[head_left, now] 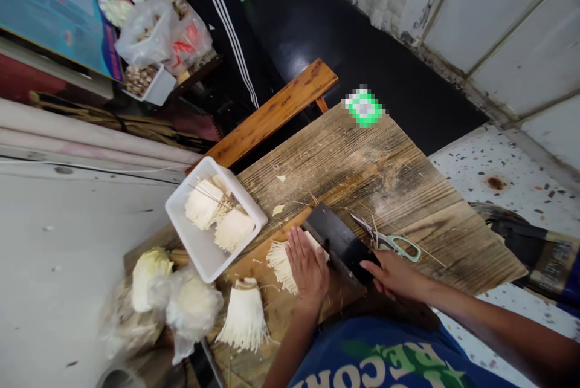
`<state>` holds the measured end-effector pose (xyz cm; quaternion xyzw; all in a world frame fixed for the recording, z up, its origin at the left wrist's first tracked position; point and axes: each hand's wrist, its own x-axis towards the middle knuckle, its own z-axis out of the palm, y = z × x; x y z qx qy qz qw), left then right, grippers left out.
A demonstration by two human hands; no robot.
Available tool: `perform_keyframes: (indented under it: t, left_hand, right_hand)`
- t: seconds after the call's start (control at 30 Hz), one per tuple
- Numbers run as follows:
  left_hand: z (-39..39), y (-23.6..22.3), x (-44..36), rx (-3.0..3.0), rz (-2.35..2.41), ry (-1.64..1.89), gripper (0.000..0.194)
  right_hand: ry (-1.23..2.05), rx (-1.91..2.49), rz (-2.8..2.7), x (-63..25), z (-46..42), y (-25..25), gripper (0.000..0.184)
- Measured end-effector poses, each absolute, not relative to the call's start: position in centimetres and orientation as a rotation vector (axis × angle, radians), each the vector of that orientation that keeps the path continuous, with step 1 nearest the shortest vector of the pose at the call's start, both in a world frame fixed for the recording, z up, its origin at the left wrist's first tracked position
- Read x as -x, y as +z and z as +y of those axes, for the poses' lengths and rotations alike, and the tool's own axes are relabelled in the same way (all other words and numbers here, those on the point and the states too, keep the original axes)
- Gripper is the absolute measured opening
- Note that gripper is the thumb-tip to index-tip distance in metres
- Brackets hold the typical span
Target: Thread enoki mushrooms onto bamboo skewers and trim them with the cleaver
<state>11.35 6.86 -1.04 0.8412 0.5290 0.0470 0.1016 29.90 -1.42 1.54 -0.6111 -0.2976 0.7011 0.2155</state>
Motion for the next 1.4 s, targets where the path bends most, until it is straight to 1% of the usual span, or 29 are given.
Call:
perform_keyframes:
  t: [0.23, 0.37, 0.43, 0.53, 0.63, 0.77, 0.87, 0.97, 1.03, 1.1, 1.17, 1.27, 1.4]
  left_hand:
    - [6.8, -1.0, -11.2, -2.489, 1.571, 0.156, 0.062]
    - [6.7, -1.0, -11.1, -2.504, 1.537, 0.132, 0.063]
    - [6.8, -1.0, -11.1, -2.491, 1.535, 0.139, 0.063]
    - [7.1, -1.1, -11.1, -2.448, 1.577, 0.178, 0.061]
    - [7.1, -0.3, -11.1, -2.42, 1.559, 0.22, 0.061]
    - [6.6, 3.0, -11.4, -2.38, 1.515, 0.339, 0.064]
    - [6.4, 6.7, -11.1, -2.378, 1.51, 0.451, 0.064]
    - [6.4, 10.7, -9.6, -2.391, 1.541, 0.56, 0.064]
    - [6.2, 12.6, -7.8, -2.399, 1.622, 0.626, 0.065]
    - [5.6, 13.4, -5.4, -2.403, 1.748, 0.648, 0.064]
    - [4.9, 12.9, -2.6, -2.386, 1.905, 0.616, 0.064]
    - [3.7, 9.9, 1.7, -2.271, 2.163, 0.538, 0.064]
    - [3.3, 4.4, 6.1, -2.003, 2.36, 0.472, 0.064]
  right_hand:
    - [1.929, 1.672, -0.818, -27.5, 2.1, 0.9, 0.025]
    - [1.936, 1.665, -0.811, -27.1, 0.7, 0.7, 0.02]
    - [1.939, 1.664, -0.802, -26.8, 0.0, 0.7, 0.02]
    - [1.941, 1.664, -0.791, -25.7, 0.7, 0.6, 0.022]
    - [1.936, 1.664, -0.8, -24.6, 1.7, 1.6, 0.02]
    - [1.827, 1.718, -0.931, -24.6, 1.3, 5.8, 0.02]
    - [1.698, 1.74, -1.124, -24.8, 0.9, 9.9, 0.023]
    - [1.642, 1.657, -1.253, -23.9, 1.1, 13.3, 0.025]
    - [1.658, 1.574, -1.315, -22.4, 1.6, 14.4, 0.025]
    - [1.713, 1.497, -1.359, -20.2, 2.4, 14.3, 0.024]
    - [1.832, 1.425, -1.383, -17.4, 3.2, 13.1, 0.022]
    - [2.067, 1.338, -1.439, -13.0, 4.4, 10.3, 0.023]
    - [2.109, 1.374, -1.553, -8.4, 5.9, 7.2, 0.028]
